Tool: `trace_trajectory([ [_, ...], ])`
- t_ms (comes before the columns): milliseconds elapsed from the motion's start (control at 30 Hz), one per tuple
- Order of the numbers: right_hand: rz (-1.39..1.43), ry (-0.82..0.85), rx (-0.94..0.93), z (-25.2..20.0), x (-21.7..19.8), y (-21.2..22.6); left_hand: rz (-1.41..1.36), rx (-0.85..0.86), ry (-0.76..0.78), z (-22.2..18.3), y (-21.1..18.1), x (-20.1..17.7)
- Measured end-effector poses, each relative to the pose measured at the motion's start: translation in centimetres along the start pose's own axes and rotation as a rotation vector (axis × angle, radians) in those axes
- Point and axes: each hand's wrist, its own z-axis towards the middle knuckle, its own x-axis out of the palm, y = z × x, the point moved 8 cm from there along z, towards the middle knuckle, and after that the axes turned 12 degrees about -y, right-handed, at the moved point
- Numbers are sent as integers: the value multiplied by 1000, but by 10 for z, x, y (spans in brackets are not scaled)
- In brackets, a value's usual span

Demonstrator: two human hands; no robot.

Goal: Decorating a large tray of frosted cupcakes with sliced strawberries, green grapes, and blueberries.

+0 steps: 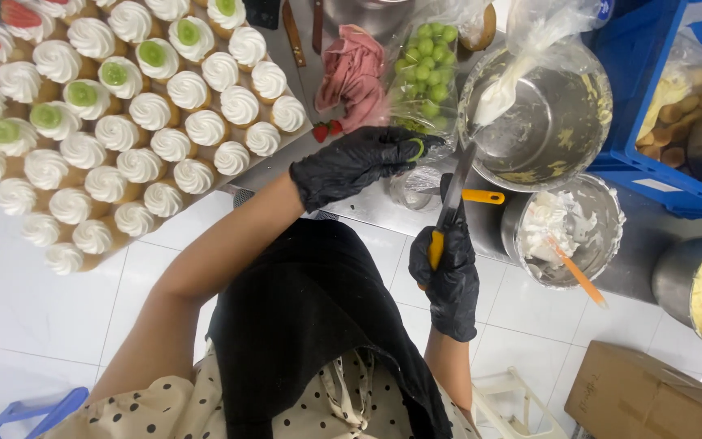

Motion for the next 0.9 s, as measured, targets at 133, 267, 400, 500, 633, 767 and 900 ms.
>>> trace_trajectory([
  [133,-289,147,-173,-6,63,24,222,201,40,-74,-30,17],
  [267,-512,327,-268,-15,113,27,361,499,-39,-116,-49,-4],
  [400,-591,432,-234,-20,145,13,340,561,-150,-157,-59,-25],
  [500,-738,480,-242,-19,161,3,32,599,-176,-181,-66,-38],
  [633,-833,538,-267,-20,184,-7,410,714,-337,-197,-52,-60],
  [767,-857,597,-241,-23,197,-16,337,718,-349,-217,-51,-68],
  [900,-909,668,-215,-18,196,-36,61,592,-362,-249,-73,-66],
])
